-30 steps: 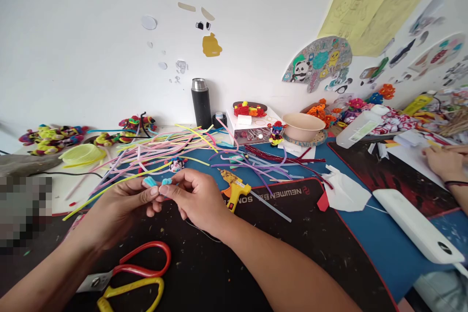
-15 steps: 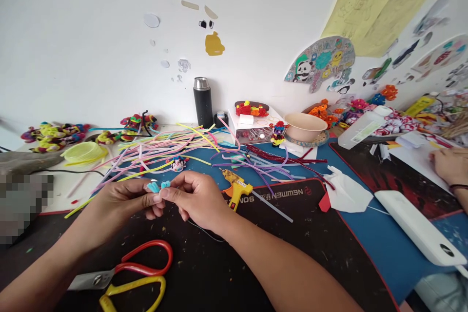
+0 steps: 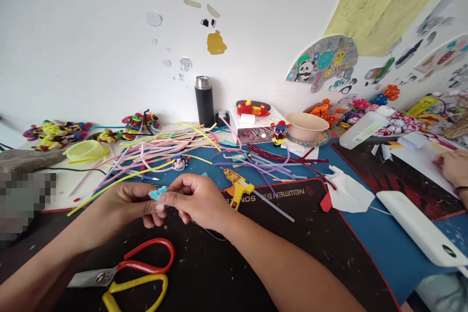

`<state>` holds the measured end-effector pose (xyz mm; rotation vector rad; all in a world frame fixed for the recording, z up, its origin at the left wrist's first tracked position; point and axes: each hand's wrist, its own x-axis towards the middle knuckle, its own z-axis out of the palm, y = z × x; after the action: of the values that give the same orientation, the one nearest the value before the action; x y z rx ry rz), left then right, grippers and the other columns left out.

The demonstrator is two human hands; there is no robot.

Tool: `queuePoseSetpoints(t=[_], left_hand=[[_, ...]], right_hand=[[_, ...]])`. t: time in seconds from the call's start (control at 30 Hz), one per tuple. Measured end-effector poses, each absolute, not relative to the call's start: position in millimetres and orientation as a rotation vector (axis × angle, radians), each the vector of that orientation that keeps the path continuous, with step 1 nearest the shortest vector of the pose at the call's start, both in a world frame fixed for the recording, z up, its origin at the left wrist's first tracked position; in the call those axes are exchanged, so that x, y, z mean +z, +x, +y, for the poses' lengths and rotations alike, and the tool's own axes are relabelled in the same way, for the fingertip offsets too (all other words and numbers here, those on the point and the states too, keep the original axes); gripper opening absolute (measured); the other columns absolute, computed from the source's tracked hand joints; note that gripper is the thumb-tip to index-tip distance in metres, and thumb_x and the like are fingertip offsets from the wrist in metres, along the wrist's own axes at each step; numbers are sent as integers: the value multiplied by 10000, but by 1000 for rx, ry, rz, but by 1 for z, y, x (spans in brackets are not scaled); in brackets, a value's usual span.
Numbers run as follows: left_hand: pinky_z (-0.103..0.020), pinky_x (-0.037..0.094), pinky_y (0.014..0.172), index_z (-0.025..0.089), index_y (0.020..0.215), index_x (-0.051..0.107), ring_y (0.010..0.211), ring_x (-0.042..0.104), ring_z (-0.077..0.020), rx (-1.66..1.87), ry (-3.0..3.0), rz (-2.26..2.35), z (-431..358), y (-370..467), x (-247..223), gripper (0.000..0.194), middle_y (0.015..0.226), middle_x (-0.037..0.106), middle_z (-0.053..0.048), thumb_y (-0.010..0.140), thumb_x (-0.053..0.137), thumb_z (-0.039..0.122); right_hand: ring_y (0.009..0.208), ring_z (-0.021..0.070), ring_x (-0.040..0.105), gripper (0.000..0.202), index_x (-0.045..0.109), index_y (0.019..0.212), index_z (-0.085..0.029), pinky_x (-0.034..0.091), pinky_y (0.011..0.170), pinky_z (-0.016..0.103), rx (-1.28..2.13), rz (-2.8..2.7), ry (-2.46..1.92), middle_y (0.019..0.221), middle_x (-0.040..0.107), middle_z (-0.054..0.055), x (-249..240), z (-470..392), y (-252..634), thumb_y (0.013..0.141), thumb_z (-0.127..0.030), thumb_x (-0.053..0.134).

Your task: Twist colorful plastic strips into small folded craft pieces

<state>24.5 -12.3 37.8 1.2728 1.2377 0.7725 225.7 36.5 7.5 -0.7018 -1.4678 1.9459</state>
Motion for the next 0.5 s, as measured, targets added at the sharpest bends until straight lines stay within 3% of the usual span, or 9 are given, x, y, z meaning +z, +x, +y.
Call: queuePoseSetpoints(t=[0.3, 0.5], left_hand=[[-202, 580, 565, 207, 713, 870, 599, 740, -169, 744, 1230, 1155, -14, 24, 40, 197, 667, 813, -42, 748, 950, 384], [-211, 586, 551, 180, 697, 865, 554, 739, -168, 729, 1114, 1026, -14, 25, 38, 276, 650, 809, -64, 726, 994, 422]], right_hand=[[442, 79, 557, 517, 640, 853, -186, 350, 382, 188, 2072, -1452, -732, 663, 698, -40, 14, 37, 229, 740, -563, 975], [460, 78, 580, 548, 610, 839, -182, 343, 373, 174, 2221, -1390, -636, 680, 728, -19, 15, 35, 230, 730, -558, 993]])
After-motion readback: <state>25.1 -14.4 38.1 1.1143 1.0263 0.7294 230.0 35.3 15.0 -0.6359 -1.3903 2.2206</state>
